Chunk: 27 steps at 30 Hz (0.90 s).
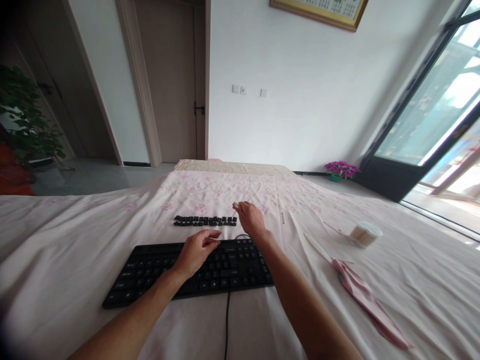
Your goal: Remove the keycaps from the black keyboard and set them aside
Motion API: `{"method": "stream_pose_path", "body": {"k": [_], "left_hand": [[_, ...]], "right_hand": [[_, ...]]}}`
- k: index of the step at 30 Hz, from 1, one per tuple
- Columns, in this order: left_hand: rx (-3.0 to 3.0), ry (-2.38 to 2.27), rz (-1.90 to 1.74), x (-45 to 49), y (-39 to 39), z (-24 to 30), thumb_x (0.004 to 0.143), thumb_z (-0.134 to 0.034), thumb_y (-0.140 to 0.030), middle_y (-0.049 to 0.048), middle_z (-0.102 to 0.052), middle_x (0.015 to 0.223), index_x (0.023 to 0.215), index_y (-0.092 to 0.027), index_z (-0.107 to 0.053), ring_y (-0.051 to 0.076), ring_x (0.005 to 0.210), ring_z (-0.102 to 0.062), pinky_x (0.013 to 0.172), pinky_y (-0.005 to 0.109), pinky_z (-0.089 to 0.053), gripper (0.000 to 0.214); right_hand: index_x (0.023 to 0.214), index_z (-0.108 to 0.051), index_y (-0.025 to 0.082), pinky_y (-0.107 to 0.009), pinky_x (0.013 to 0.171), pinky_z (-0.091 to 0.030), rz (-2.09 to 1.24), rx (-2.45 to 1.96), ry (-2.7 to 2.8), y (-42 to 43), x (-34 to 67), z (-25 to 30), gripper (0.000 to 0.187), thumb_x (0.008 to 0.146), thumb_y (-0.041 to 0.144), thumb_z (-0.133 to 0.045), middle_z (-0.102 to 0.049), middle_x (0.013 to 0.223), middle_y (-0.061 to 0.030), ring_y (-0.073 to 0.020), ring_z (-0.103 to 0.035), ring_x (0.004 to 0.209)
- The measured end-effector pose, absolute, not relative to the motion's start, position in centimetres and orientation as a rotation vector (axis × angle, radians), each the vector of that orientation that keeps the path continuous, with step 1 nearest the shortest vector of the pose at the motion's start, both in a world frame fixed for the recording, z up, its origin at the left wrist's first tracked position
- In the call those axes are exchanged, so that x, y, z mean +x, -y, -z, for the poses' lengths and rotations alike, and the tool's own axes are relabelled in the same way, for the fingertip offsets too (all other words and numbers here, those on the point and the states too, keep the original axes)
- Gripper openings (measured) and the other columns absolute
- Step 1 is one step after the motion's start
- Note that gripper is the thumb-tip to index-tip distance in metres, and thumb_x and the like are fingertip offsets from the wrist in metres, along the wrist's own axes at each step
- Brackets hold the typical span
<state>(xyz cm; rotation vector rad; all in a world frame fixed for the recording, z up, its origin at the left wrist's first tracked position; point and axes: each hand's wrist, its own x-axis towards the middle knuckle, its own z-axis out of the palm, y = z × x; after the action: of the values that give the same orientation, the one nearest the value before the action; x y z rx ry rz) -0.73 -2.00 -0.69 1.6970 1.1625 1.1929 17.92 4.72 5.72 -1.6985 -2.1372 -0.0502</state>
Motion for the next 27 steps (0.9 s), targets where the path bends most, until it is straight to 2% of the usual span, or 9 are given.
{"method": "stream_pose_path", "body": {"k": [2, 4, 7, 9, 13, 16, 20, 27], "left_hand": [[1.712, -1.170, -1.195, -0.8, 1.9, 0.9, 0.078, -0.058, -0.016, 0.0063, -0.069, 0.102, 0.104, -0.018, -0.065, 0.016, 0.086, -0.067, 0.083, 0.028, -0.052, 0.026], [1.728, -1.186, -1.189, -0.8, 1.9, 1.0, 0.079, -0.058, -0.017, 0.0055, -0.070, 0.100, 0.105, -0.019, -0.064, 0.015, 0.086, -0.067, 0.083, 0.027, -0.052, 0.026], [1.745, -1.211, -1.185, -0.8, 2.0, 1.0, 0.079, -0.058, -0.018, 0.0048, -0.070, 0.100, 0.104, -0.019, -0.065, 0.015, 0.086, -0.067, 0.081, 0.026, -0.052, 0.026], [1.762, -1.214, -1.185, -0.8, 2.0, 0.9, 0.080, -0.057, -0.018, 0.0045, -0.069, 0.101, 0.104, -0.019, -0.065, 0.014, 0.085, -0.066, 0.080, 0.025, -0.052, 0.026], [1.807, -1.190, -1.197, -0.8, 2.2, 0.8, 0.081, -0.055, -0.017, 0.0039, -0.068, 0.104, 0.105, -0.020, -0.064, 0.014, 0.086, -0.066, 0.081, 0.026, -0.052, 0.026], [1.814, -1.182, -1.210, -0.8, 2.2, 0.8, 0.081, -0.054, -0.016, 0.0041, -0.068, 0.104, 0.105, -0.020, -0.065, 0.014, 0.086, -0.066, 0.082, 0.026, -0.052, 0.026], [1.817, -1.197, -1.211, -0.8, 2.2, 0.8, 0.081, -0.054, -0.017, 0.0040, -0.068, 0.102, 0.103, -0.020, -0.065, 0.014, 0.086, -0.065, 0.082, 0.026, -0.052, 0.025], [1.869, -1.211, -1.193, -0.8, 2.4, 0.5, 0.081, -0.054, -0.017, 0.0034, -0.069, 0.097, 0.099, -0.020, -0.067, 0.014, 0.083, -0.065, 0.079, 0.026, -0.052, 0.023]], "right_hand": [[0.100, -0.067, 0.024, -0.023, 0.079, -0.035, 0.099, -1.448, 2.284, -3.2, 17.6, -7.2, 0.034, 0.097, 0.030, -0.034, -0.069, 0.093, -0.0028, -0.0145, -0.059, 0.090], [0.095, -0.069, 0.024, -0.023, 0.074, -0.037, 0.072, -1.407, 2.256, -1.7, 17.4, -8.1, 0.035, 0.097, 0.030, -0.034, -0.069, 0.087, -0.0015, -0.0145, -0.060, 0.085], [0.090, -0.070, 0.023, -0.022, 0.064, -0.040, -0.191, -1.418, 2.118, -0.1, 17.2, -8.2, 0.038, 0.095, 0.036, -0.035, -0.068, 0.075, 0.0000, -0.0132, -0.061, 0.070], [0.090, -0.069, 0.020, -0.022, 0.059, -0.042, -0.438, -1.363, 2.039, 0.4, 17.2, -7.6, 0.034, 0.091, 0.040, -0.042, -0.067, 0.071, 0.0004, -0.0123, -0.061, 0.061], [0.090, -0.068, 0.017, -0.021, 0.056, -0.045, -0.742, -1.247, 1.939, 0.6, 17.3, -6.3, 0.024, 0.081, 0.036, -0.057, -0.067, 0.073, -0.0003, -0.0120, -0.062, 0.060], [0.085, -0.068, 0.016, -0.020, 0.057, -0.045, -0.761, -1.220, 1.945, 0.7, 17.3, -6.4, 0.023, 0.082, 0.036, -0.056, -0.067, 0.073, -0.0006, -0.0116, -0.062, 0.060], [0.079, -0.067, 0.016, -0.019, 0.054, -0.044, -0.750, -1.235, 1.942, 1.3, 17.3, -6.9, 0.037, 0.091, 0.039, -0.041, -0.068, 0.074, -0.0011, -0.0093, -0.059, 0.053], [0.096, -0.063, 0.019, -0.019, 0.041, -0.040, -0.680, -1.393, 1.775, 2.0, 16.9, -5.7, 0.028, 0.089, 0.039, -0.045, -0.070, 0.079, -0.0002, -0.0086, -0.058, 0.043]]}}
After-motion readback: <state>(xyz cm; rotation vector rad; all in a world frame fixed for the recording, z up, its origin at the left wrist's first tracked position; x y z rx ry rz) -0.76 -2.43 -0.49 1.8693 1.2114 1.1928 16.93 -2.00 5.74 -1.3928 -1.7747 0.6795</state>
